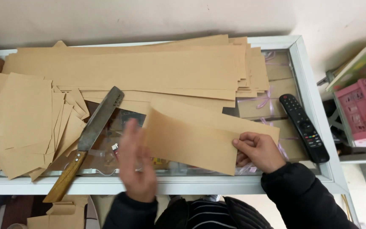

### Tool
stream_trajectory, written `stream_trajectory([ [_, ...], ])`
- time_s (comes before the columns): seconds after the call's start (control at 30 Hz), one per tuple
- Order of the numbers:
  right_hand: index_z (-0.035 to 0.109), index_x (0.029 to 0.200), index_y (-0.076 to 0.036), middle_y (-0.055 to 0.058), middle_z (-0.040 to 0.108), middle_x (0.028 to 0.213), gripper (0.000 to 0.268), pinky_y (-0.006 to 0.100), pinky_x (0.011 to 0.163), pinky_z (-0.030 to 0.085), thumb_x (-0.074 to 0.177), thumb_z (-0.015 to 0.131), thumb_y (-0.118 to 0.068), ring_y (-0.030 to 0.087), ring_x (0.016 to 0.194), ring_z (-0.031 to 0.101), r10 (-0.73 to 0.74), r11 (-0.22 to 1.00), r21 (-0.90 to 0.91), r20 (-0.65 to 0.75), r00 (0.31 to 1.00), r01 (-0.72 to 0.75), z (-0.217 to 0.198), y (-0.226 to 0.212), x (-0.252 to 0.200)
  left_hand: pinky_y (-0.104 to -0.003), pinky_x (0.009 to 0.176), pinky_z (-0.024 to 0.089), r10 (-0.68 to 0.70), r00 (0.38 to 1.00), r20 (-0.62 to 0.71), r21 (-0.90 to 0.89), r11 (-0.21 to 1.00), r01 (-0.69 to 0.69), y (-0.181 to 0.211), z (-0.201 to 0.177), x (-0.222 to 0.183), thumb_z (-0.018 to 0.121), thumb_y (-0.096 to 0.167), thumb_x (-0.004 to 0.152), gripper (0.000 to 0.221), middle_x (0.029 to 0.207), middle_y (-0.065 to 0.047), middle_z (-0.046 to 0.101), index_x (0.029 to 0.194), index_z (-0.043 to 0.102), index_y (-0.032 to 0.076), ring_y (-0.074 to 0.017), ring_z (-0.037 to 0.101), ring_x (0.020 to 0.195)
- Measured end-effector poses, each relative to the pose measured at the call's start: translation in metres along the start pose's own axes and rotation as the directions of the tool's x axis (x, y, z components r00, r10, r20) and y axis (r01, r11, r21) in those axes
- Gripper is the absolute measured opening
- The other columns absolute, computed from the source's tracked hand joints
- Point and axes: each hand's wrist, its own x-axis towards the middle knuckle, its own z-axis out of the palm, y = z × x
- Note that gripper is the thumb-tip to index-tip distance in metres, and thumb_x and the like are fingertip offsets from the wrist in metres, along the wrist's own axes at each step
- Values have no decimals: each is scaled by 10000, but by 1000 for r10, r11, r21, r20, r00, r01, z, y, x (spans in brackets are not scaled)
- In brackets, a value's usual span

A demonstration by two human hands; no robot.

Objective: Folding long strips of brown paper into wrappers and using a lighter to seal or crease the edges.

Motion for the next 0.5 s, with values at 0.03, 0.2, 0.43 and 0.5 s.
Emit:
stream_trajectory([
  [0.03,746,1057,66,274,781,749,190,436,529,661,1047,813,-112,354,593,769,5,1000,4,-38,999,-5,4,3,3,-531,1444,405,157,976,148,2,987,-160,-8,6,-14,472,-52,1096,581,1757,-213,529,1674,508,-3,-399,496,1696],
  [0.2,758,1040,84,307,821,793,226,419,561,668,1058,812,-135,372,626,799,58,998,-31,-88,994,-61,11,-15,-5,-599,1489,194,334,732,594,88,877,-472,-7,36,-54,610,76,1143,674,1877,-167,300,1774,373,94,-383,252,1780],
  [0.43,800,1155,96,352,848,896,268,427,684,694,1096,740,-158,412,728,829,119,992,-37,-65,991,-122,12,-28,-10,-582,1398,268,257,614,746,129,849,-513,-1,50,-58,560,244,1176,577,1815,-190,445,1713,483,47,-390,372,1706],
  [0.5,815,1212,95,358,853,913,296,426,697,696,1100,726,-165,410,739,830,132,990,-44,-68,989,-135,10,-28,-10,-559,1396,270,236,613,754,151,846,-511,0,54,-59,504,345,1216,576,1816,-177,448,1717,488,60,-377,377,1703],
])
